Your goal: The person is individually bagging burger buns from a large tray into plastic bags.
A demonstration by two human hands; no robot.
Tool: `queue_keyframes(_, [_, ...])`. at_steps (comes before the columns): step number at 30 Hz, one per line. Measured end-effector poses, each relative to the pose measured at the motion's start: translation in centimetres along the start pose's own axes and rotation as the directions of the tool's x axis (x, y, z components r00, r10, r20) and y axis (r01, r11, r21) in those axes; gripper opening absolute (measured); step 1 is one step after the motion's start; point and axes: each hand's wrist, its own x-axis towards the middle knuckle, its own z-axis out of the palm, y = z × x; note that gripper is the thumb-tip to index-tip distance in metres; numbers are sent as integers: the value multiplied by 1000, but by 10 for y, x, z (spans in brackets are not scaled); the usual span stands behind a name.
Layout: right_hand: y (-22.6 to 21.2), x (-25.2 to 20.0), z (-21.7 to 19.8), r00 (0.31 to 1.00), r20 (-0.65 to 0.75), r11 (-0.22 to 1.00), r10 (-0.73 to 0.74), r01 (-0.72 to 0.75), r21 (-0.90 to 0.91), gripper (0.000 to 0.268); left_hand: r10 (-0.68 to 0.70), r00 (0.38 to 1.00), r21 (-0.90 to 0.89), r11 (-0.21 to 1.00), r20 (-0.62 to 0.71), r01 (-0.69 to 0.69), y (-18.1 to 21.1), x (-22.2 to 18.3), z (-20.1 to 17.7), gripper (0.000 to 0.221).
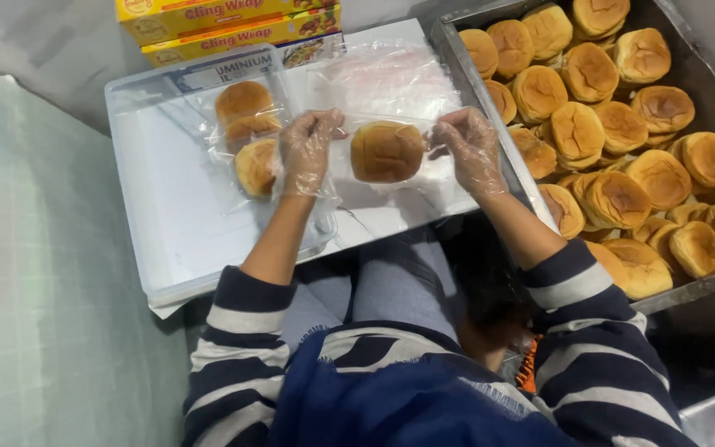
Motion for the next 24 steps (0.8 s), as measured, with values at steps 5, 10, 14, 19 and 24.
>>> queue_keyframes(5, [-7, 3, 53, 990, 142, 993, -3, -14, 120, 13, 35, 998, 64, 997, -44, -32, 24, -2, -62, 14])
queue_keyframes(10, [9, 0, 112, 973, 230, 976, 13, -63, 210, 14, -53, 991, 129, 989, -123, 69, 30, -11, -126, 20])
queue_keyframes(14, [45, 2, 139, 968, 245, 989, 53, -85, 123, 10, -261, 932, 153, 940, -252, 305, 9, -17, -154, 15])
queue_keyframes(19, [37, -11, 153, 969, 244, 989, 50, -82, 120, 10, -322, 899, 103, 925, -296, 365, 21, -28, -161, 19])
queue_keyframes(24, [56, -6, 165, 958, 280, 996, 58, -73, 44, 11, -318, 874, 146, 909, -367, 391, 21, -25, -169, 15])
